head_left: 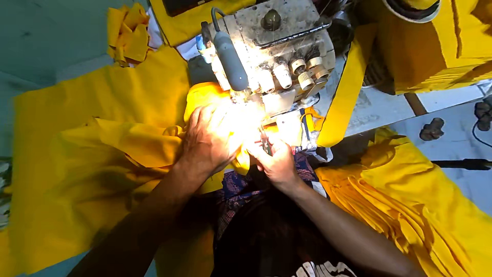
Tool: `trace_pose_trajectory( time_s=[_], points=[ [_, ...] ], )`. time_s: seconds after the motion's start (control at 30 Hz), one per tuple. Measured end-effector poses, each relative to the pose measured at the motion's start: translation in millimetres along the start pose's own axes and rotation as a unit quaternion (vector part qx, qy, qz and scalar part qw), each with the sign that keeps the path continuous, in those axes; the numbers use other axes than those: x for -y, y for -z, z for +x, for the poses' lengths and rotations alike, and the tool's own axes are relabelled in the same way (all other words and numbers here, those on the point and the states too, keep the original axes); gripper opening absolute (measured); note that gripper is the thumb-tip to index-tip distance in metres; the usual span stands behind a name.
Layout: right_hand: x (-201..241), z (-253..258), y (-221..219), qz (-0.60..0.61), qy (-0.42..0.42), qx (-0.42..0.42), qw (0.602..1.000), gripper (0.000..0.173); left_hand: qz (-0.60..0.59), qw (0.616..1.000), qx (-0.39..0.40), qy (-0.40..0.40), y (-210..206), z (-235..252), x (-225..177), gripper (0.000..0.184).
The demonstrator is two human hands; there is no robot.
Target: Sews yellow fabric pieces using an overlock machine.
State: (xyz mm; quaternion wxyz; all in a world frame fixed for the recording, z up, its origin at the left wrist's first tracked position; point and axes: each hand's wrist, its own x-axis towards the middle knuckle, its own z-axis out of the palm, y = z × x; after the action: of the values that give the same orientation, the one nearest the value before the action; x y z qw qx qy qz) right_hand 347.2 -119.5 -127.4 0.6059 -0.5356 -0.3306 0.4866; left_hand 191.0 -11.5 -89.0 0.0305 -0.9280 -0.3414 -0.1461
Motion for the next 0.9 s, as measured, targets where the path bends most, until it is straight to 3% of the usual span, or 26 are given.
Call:
trace_pose_trajectory(
  time_s=[0.13,0.27,0.4,0.53,0.67,0.8,0.9],
  points=[
    [9,10,-11,0.016,0.033,0.035,0.999,0.022,-0.064,0.998,0.005,0.023,8,23,25,0.046],
    [19,18,-17,-0.016,0.04,0.056,0.997,0.028,-0.104,0.986,0.007,0.127,23,49,43,0.033],
    [17,17,-10,-0.096,0.063,0.051,0.992,0.024,-0.131,0.969,0.077,0.194,32,58,65,0.053],
    [13,8,7,-0.092,0.054,0.033,0.994,0.021,-0.242,0.942,0.052,0.226,46,36,70,0.021],
    [15,6,21,-0.176,0.114,0.018,0.978,0.03,-0.309,0.92,0.057,0.233,69,5,62,0.012],
    [30,13,16,-0.281,0.191,0.038,0.94,0.033,-0.189,0.957,0.019,0.217,86,-22,55,0.015],
    [35,20,-1,-0.332,0.255,0.046,0.907,0.031,-0.061,0.986,-0.021,0.151,92,-40,51,0.022]
  ],
)
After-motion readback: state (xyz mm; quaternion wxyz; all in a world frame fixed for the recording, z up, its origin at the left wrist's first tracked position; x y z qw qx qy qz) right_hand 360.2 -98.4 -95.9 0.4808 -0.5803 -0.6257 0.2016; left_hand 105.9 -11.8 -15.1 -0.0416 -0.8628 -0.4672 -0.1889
